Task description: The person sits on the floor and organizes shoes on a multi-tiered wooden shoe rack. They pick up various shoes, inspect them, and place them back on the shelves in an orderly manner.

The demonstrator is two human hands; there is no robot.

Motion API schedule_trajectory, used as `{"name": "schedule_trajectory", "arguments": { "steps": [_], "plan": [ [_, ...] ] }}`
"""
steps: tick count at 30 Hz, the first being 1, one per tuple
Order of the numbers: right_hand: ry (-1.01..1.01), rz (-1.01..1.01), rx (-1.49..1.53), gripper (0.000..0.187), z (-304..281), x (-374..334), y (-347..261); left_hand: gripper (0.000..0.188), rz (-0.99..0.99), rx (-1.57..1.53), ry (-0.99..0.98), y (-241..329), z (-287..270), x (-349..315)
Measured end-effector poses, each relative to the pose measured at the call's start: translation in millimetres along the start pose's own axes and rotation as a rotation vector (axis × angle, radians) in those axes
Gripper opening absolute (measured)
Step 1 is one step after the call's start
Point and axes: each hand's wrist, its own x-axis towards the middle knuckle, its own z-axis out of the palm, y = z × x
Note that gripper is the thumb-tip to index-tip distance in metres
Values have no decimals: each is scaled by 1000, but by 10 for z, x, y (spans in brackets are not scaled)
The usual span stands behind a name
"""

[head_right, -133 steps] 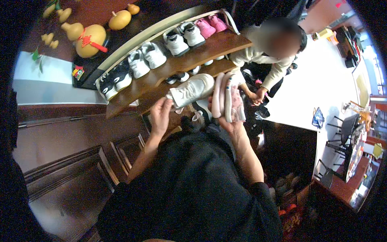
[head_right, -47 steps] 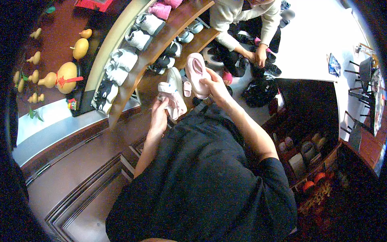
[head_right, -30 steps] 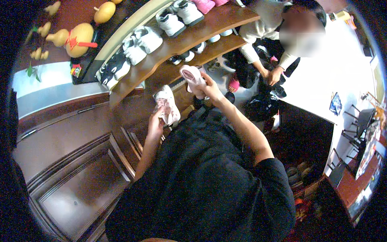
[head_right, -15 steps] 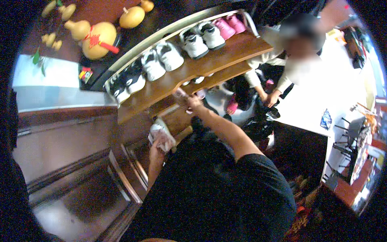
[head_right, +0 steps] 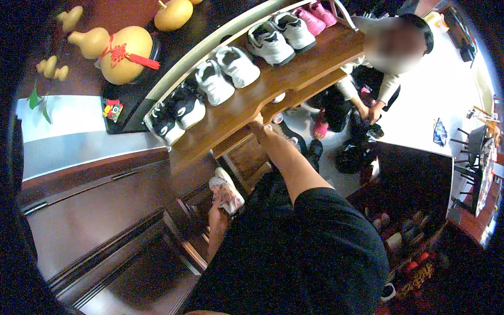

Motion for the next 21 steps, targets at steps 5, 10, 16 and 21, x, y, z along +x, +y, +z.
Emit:
{"name": "schedule_trajectory", "arguments": {
  "steps": [5, 10, 16, 21],
  "plan": [
    [113, -112, -149, 57, 48, 313, 174, 43, 12, 17, 54, -16, -296, 33],
    [190, -227, -348, 59, 105, 553, 323, 36, 30, 16, -38, -43, -419, 100],
    [245, -429, -612, 62, 92, 905, 620, 37, 11, 29, 22, 6, 142, -85],
    [267, -570, -722, 72, -117, 1031, 714, 48, -28, 244, -84, 183, 337, 88]
  ]
}}
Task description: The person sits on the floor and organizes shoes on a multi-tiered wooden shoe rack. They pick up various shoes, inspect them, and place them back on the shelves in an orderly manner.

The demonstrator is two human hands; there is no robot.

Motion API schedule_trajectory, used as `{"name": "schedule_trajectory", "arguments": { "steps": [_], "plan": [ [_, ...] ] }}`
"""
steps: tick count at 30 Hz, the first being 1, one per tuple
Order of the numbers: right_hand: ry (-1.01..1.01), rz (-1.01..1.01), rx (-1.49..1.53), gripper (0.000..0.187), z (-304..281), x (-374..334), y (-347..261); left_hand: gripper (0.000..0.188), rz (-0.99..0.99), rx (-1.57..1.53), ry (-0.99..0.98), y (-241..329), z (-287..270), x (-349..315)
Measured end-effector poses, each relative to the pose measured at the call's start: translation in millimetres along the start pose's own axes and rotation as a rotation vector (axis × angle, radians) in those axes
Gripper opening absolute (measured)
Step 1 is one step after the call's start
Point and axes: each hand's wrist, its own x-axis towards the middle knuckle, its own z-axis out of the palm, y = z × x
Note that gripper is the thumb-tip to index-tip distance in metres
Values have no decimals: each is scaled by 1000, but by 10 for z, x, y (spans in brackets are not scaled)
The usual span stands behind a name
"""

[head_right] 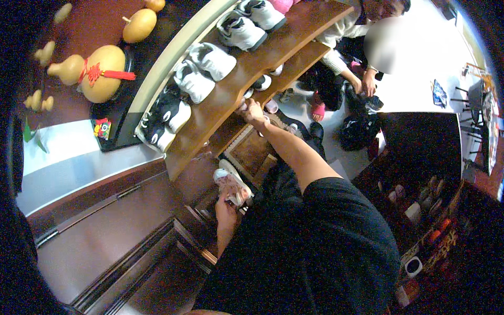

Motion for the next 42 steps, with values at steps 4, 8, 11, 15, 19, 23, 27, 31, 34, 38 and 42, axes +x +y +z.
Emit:
{"name": "schedule_trajectory", "arguments": {
  "steps": [4, 8, 11, 15, 19, 23, 27, 31, 34, 38, 42],
  "plan": [
    [-238, 181, 329, 42, -987, -1008, -835, 42, -17, -84, 95, 75, 183, -22],
    [-560, 299, 718, 38, -1567, -1686, -894, 46, 39, -36, 36, 203, 281, 435],
    [-729, 402, 813, 71, -2056, -2121, -1130, 45, 68, 18, 36, 233, 478, 585],
    [-821, 163, 928, 105, -2095, -2317, -1087, 48, 70, 134, -72, 278, 646, 858],
    [-421, 43, 725, 97, -1886, -2319, -1034, 37, 117, 238, -45, 312, 1149, 770],
    [-187, 271, 963, 72, -1913, -2189, -879, 26, 56, 176, -74, 403, 1414, 725],
    [-87, 364, 1055, 69, -2299, -2076, -551, 47, 213, 243, -187, 478, 1421, 820],
    [-54, 515, 985, 68, -2721, -2070, -193, 41, 115, 208, -95, 804, 1284, 1197],
    [24, 504, 985, 65, -2764, -2077, 79, 34, 74, 215, 1, 1075, 1016, 1493],
    [59, 525, 961, 66, -2844, -2143, 26, 35, 95, 349, 67, 1274, 967, 1634],
    [22, 530, 1031, 74, -2754, -2223, -65, 46, 122, 458, 69, 1284, 930, 1659]
  ]
}}
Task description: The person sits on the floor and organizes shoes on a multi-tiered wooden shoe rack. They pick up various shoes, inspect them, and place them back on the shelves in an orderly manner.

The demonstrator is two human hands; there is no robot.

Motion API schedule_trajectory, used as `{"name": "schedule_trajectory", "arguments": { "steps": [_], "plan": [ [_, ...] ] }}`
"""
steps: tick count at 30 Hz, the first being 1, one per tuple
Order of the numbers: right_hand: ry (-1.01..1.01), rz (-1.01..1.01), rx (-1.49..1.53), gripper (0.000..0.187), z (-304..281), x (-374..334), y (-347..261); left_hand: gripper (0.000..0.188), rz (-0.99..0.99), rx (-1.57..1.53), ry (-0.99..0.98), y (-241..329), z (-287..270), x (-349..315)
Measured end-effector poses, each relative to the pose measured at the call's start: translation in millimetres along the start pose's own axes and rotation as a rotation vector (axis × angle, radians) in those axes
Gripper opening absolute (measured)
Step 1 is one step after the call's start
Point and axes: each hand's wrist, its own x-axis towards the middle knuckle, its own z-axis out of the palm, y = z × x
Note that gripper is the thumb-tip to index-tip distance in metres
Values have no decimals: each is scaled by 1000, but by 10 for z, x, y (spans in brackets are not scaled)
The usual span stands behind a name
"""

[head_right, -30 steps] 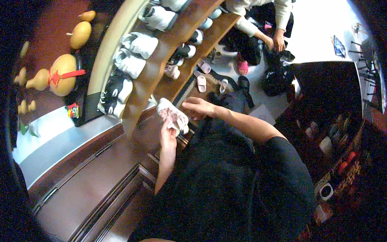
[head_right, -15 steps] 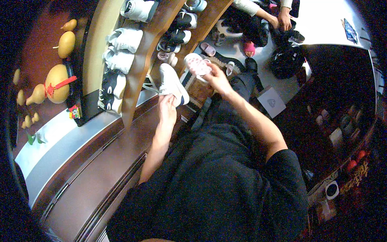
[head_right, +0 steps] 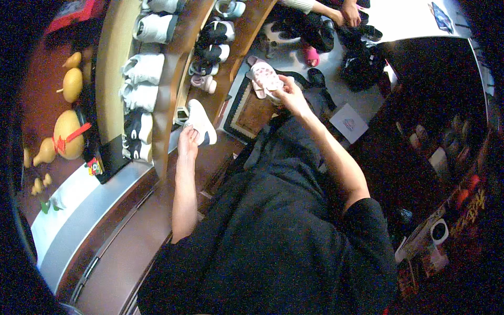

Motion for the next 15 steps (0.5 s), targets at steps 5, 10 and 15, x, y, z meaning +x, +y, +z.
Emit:
{"name": "schedule_trajectory", "arguments": {
  "steps": [5, 10, 15],
  "plan": [
    [69, -12, 58, 72, -82, -100, 35, 44, 77, 345, -399, -4, 429, -555],
    [330, 6, 161, 68, -466, -220, 81, 43, 354, 602, -540, -515, 1154, -726],
    [623, -188, 109, 64, -1336, -470, -203, 39, 837, 1179, -674, -472, 2125, -1310]
  ]
}}
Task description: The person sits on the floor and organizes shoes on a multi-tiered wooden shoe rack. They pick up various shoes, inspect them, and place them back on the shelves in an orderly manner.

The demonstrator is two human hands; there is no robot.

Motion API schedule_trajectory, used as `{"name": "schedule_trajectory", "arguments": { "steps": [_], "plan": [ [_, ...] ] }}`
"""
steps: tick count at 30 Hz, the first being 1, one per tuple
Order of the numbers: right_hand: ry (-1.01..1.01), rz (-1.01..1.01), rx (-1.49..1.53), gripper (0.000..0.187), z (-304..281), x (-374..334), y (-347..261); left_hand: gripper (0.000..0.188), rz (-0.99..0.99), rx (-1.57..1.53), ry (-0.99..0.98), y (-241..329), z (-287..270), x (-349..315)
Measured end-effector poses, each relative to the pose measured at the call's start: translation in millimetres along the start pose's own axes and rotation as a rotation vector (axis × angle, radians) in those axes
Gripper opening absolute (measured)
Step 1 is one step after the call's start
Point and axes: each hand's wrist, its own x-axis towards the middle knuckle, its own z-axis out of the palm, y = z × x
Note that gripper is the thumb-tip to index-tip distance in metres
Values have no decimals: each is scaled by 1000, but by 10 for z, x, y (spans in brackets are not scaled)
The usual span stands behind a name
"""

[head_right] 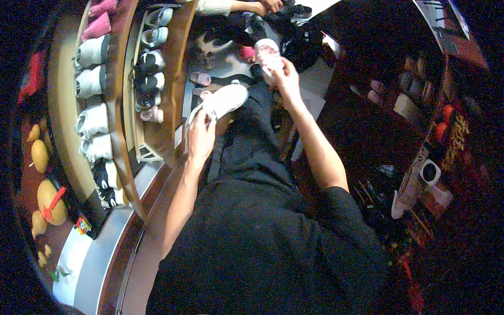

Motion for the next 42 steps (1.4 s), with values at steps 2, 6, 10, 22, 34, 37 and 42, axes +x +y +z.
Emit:
{"name": "schedule_trajectory", "arguments": {
  "steps": [2, 6, 10, 22, 34, 37, 42],
  "plan": [
    [84, -36, 21, 68, -339, 74, -179, 22, 266, 149, -49, 268, 100, 101],
    [139, -104, 54, 70, -725, 29, -446, 39, 723, 236, -154, 641, 505, 287],
    [125, -136, 83, 69, -762, -144, -446, 56, 766, 124, -219, 886, 594, 164],
    [-402, 128, 123, 71, 389, -585, 54, 37, -81, -343, -51, -460, -272, 40],
    [-727, 7, -278, 71, 1141, -599, 62, 70, -275, 3, 351, -2037, -510, 229],
    [-679, 42, -223, 71, 1048, -652, 31, 77, -278, 123, 380, -2244, -570, 475],
    [-559, 69, -300, 71, 724, -685, 143, 82, -102, 283, 521, -2574, -776, 1013]
  ]
}}
